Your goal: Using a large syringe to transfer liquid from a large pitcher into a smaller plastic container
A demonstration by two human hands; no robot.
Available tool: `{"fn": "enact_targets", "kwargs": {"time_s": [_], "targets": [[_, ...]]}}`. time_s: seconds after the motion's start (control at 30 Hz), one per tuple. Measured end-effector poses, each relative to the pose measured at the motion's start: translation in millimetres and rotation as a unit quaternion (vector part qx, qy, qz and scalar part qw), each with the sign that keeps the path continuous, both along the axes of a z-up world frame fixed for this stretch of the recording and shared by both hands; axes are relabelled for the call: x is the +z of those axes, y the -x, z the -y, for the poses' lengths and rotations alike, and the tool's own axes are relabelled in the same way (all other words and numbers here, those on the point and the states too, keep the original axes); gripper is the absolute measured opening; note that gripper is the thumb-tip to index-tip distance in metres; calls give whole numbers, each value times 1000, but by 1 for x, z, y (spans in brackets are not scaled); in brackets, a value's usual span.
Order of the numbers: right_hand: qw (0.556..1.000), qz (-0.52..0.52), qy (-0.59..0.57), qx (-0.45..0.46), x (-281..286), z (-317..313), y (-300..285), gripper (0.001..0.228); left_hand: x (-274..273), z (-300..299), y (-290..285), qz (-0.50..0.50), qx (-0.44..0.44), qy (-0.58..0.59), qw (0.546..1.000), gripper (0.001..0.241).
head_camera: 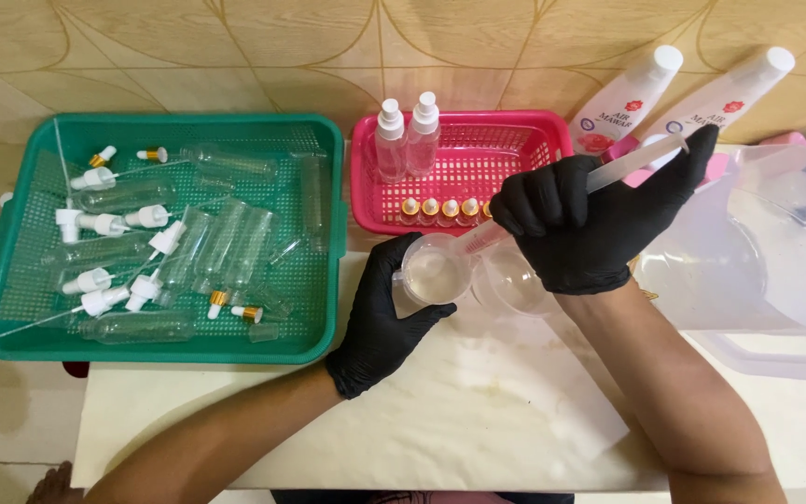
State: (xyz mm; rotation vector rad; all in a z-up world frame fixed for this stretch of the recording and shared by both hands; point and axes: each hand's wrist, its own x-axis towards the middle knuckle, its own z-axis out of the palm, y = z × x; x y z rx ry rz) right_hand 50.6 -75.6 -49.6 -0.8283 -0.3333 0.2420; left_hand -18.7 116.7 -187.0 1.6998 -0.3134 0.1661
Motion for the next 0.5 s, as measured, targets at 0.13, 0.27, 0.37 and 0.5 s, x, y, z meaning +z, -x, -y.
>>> {"fn": "enact_targets", "kwargs": {"time_s": [0.13, 0.27, 0.37, 0.5], "targets": [[999, -6, -31, 0, -4, 2, -1, 71, 2, 0, 0, 10, 3, -11, 1000, 76], [999, -18, -31, -10, -1, 2, 2, 70, 4, 1, 1, -14, 10, -34, 999, 77], [999, -19, -46, 3, -6, 5, 1, 70, 6, 2, 1, -20, 14, -34, 999, 75], [998, -45, -39, -12, -5, 7, 2, 68, 11, 4, 2, -25, 16, -43, 999, 73]]}}
